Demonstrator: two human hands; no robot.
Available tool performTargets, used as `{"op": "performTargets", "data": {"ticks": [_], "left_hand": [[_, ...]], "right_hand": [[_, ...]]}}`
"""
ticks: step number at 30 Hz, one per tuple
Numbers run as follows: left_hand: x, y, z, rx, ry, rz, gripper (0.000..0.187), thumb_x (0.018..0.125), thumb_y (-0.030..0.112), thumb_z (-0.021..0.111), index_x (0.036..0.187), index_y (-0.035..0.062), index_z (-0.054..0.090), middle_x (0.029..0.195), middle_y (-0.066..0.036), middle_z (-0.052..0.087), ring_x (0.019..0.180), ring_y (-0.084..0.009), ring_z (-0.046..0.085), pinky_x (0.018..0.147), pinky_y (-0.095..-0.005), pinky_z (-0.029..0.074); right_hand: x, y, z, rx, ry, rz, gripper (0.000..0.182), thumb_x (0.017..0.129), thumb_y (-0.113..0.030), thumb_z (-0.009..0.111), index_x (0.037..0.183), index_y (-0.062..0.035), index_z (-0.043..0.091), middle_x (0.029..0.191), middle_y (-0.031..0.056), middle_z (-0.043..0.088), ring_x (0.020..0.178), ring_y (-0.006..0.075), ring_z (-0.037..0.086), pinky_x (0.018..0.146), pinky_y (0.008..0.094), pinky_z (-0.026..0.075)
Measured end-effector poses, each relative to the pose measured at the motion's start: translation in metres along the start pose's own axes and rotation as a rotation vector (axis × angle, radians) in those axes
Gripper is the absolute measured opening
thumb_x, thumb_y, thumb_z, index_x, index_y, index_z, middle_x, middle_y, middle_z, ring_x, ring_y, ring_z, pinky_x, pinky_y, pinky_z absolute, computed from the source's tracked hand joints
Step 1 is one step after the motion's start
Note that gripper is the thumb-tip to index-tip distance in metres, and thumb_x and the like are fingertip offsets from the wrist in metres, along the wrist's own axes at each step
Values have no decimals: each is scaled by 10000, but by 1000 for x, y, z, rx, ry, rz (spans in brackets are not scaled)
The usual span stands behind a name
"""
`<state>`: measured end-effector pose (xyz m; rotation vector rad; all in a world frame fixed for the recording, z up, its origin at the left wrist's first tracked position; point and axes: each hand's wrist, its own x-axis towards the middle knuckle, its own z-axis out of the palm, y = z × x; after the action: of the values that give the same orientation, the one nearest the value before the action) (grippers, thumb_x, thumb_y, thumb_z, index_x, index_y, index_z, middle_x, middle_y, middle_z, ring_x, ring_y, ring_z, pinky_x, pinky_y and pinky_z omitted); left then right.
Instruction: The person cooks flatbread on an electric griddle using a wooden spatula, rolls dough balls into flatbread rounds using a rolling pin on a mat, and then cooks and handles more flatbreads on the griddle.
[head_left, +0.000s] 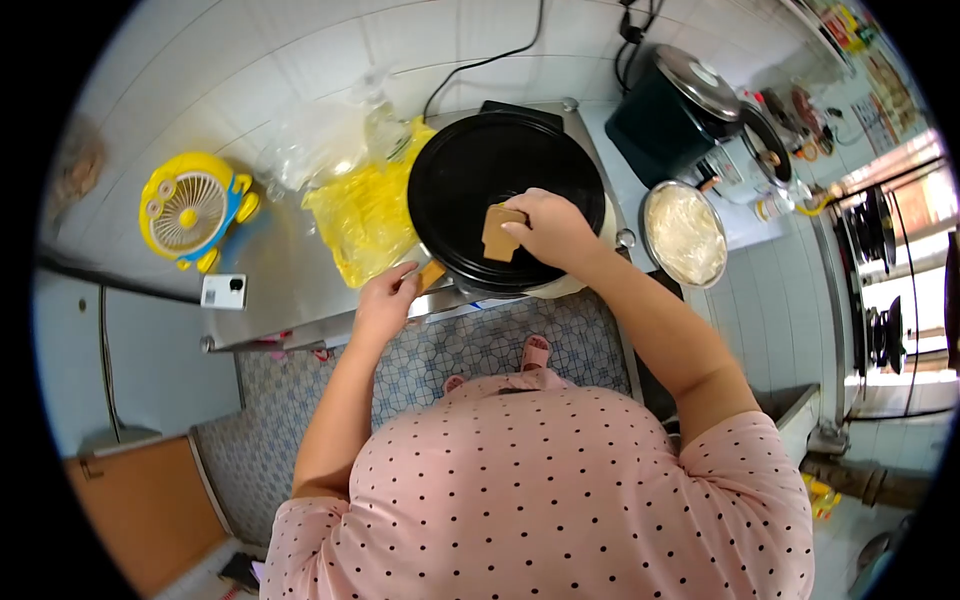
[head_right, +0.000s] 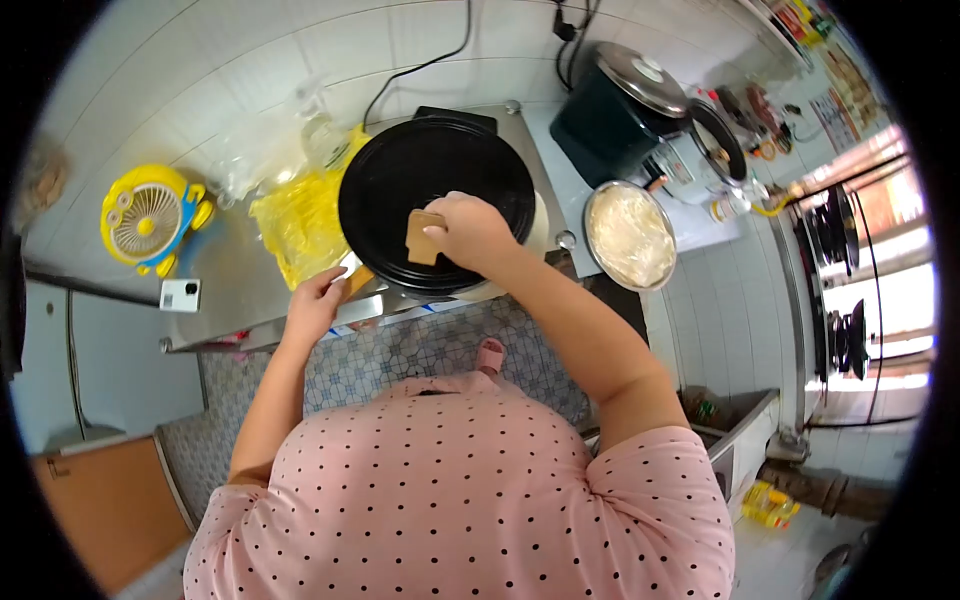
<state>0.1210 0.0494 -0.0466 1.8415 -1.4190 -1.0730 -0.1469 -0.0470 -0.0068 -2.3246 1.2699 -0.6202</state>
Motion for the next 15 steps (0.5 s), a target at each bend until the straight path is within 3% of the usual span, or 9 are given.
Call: {"op": "performTargets", "data": {"ticks": [1, 5, 8, 11, 15], "left_hand": [[0, -2, -2, -19, -17, 3, 367, 930, 234, 586, 1206, 1, 653, 776, -117, 684, 610, -158, 593, 613, -288, 489], [-3, 7, -6, -10, -58, -16, 356, 949, 227, 581, 1215, 2, 653, 754, -45, 645, 550, -87, 500, 560, -268, 448], [-4, 16, -6, 67, -43, -35, 357, 949, 241, 585, 1221, 21, 654, 739, -79, 664, 578, -153, 565, 603, -295, 482], [-1, 12, -8, 226, 52, 140, 344, 937, 234, 597, 1211, 35, 660, 811, -138, 686, 689, -250, 639, 684, -336, 518], [-4, 42, -19, 377, 148, 282, 314, 919, 211, 613, 1181, 46, 668, 1011, -189, 664, 842, -310, 656, 761, -366, 530]], "right_hand": [[-4, 0, 3, -1, 41, -5, 254, 814, -178, 687, 1033, -48, 685, 946, 146, 637, 912, 326, 624, 829, 405, 503], [-17, -1, 14, -24, 136, 34, 324, 805, -125, 682, 1119, -43, 663, 984, 146, 616, 965, 337, 606, 867, 412, 493], [-18, 2, 13, -61, 125, 38, 357, 796, -104, 689, 1146, -45, 657, 1037, 143, 608, 999, 326, 597, 892, 409, 485], [-17, 4, 10, -114, 104, 15, 359, 790, -119, 705, 1142, -58, 663, 1040, 127, 609, 1008, 313, 598, 894, 406, 484], [-26, 3, -1, -78, 160, -6, 367, 790, -154, 723, 1140, -61, 658, 1053, 125, 605, 1011, 318, 596, 895, 409, 483]]}}
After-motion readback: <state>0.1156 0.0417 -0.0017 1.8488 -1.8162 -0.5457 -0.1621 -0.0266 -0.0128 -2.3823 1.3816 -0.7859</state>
